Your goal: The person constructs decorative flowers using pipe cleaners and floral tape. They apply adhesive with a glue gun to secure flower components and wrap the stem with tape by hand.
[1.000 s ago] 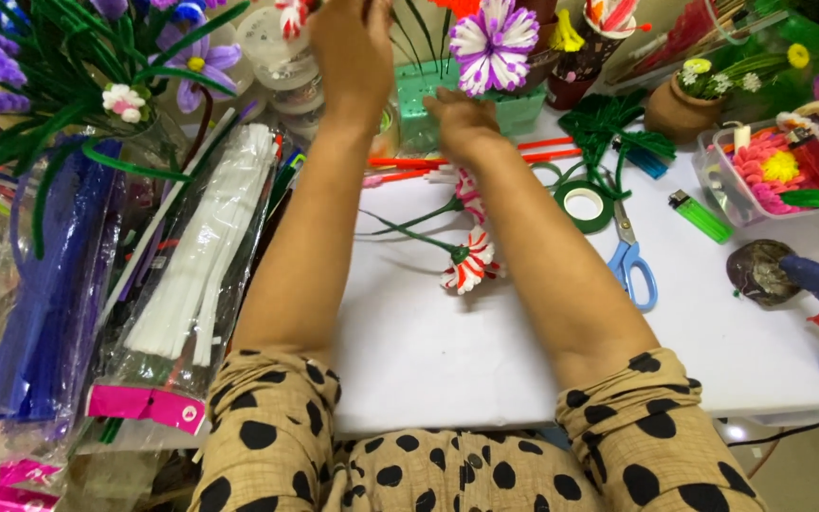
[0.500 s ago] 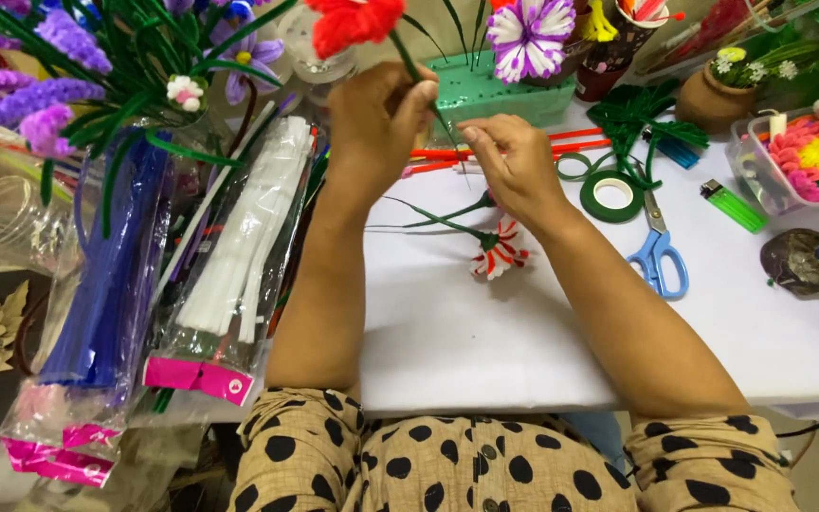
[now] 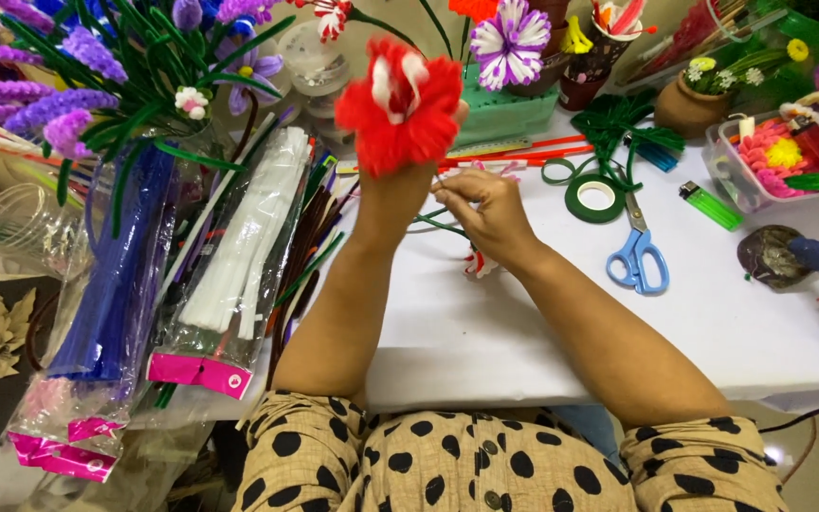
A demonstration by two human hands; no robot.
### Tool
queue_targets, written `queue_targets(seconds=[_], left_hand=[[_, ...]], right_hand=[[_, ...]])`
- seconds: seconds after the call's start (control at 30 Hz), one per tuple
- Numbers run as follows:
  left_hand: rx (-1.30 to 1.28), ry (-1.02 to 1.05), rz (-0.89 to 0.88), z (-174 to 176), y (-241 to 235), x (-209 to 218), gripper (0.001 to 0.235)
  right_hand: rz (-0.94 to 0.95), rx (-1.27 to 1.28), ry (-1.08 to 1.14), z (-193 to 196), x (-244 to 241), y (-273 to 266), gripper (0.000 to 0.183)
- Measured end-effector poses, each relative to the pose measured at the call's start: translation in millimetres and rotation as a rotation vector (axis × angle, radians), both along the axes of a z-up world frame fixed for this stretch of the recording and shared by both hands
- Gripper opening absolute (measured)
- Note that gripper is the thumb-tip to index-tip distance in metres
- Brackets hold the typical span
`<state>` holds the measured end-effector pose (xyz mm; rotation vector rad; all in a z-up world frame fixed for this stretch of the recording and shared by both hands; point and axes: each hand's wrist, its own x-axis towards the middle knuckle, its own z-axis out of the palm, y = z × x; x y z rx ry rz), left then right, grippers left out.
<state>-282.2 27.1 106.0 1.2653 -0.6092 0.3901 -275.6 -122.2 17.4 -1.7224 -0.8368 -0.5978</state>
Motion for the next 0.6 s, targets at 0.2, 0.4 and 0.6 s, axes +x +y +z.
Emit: queue_targets(seconds=[0.2, 0.4, 0.6], left_hand=[[-0.52, 0.049, -0.595, -40, 10, 30, 0.046], [-0.629, 0.056, -0.537, -19, 0, 11, 0.036], [0.067, -0.402, 0.432, 21, 1, -32, 0.014]], right_hand=[[-0.062, -0.031, -0.104, 61, -14, -23, 0.016], [-0.051, 0.177, -0.13, 144, -67, -67, 0.005], [-0.031, 0.041, -0.141, 155, -109, -78, 0.008]])
